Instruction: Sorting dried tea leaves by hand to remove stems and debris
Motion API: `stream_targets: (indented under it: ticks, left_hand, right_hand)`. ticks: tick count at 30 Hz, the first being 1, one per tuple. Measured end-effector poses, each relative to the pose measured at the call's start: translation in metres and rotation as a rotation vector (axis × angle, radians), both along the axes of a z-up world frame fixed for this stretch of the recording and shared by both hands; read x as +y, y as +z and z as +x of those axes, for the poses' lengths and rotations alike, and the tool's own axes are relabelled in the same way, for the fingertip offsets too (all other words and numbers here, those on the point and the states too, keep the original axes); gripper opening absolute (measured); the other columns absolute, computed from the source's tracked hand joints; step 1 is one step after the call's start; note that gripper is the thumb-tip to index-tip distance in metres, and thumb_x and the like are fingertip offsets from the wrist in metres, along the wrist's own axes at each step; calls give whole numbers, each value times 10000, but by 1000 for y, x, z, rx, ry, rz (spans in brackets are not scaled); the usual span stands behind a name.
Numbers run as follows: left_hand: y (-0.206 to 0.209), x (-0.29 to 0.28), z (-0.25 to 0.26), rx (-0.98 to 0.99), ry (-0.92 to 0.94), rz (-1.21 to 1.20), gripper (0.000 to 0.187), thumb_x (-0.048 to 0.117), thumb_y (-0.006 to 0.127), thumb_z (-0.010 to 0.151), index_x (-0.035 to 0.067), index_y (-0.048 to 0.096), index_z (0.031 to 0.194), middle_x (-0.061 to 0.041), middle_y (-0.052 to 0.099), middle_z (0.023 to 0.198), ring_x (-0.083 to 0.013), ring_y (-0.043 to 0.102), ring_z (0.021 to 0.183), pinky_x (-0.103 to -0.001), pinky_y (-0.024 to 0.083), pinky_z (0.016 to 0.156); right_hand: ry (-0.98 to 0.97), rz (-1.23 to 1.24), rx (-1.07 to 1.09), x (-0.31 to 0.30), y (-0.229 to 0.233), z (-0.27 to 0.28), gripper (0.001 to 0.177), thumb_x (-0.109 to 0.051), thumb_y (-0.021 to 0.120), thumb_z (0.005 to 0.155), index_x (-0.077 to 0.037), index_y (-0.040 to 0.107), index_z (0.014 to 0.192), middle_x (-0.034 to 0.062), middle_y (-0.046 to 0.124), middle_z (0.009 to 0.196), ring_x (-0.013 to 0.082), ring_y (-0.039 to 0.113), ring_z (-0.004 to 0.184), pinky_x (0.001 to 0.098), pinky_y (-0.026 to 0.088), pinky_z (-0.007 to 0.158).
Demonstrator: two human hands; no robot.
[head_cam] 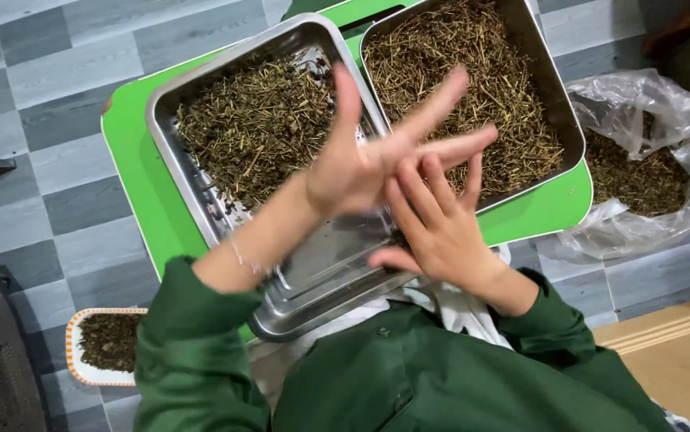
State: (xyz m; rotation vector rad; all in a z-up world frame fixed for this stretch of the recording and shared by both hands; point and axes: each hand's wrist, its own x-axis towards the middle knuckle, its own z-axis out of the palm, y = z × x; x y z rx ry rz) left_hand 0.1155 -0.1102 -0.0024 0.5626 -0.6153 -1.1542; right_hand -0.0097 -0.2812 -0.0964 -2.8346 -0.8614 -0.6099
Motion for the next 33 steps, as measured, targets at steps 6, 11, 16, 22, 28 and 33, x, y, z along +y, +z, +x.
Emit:
stream_targets:
  ticks: [6,11,16,22,28,33]
  left_hand:
    - [-1,-16,-5,-55,100,-49,1015,866,30,773,326,13,1632,-94,-130,1803,-340,-119,1705,-698,41,1368]
    - [18,-37,-10,-310,131,96,1073,889,125,793,228,25,1632,-104,21,1774,-370,114,1683,-613,146,1379]
    - [30,-81,-19,-76,499,523,982,760,214,796,115,381,1518,-217,388,1613,-363,377,1503,-529,235,1216]
    - [49,-43,-19,111,274,52,915,712,128,991,45,516,1482,-153,537,1563,-356,573,1421,-519,468,1249]
    - [61,84,-32,-37,457,-30,765,644,186,1041,109,585,1417,-227,514,1528,-450,596,1330,-622,504,1197]
    - [39,189,-95,9,814,-217,525,326,351,1224,-50,717,1201,-187,698,1241,-352,576,1336,-657,454,1135]
  right_hand:
    - [-249,10,1,-28,7,40,1089,-959,-28,896,-310,180,1745,-2,-180,1739,166,-255,1597,613,-301,1263]
    - [-463,513,7,-72,34,31,732,-425,366,1090,-182,49,1703,14,79,1810,241,83,1740,631,-114,1374]
    - [76,473,-83,-87,7,29,896,-815,443,991,-242,256,1655,145,144,1739,314,-2,1652,639,-128,1316]
    - [-194,466,-87,-134,3,44,626,-482,353,1164,-122,231,1661,5,93,1763,198,82,1666,474,-163,1378]
    - [-172,594,-154,-105,59,31,411,-153,567,1150,118,506,1453,317,382,1555,494,428,1470,626,435,1256]
    - [-88,472,11,-73,58,24,344,-40,703,1102,68,587,1407,314,548,1471,471,560,1357,644,337,1243]
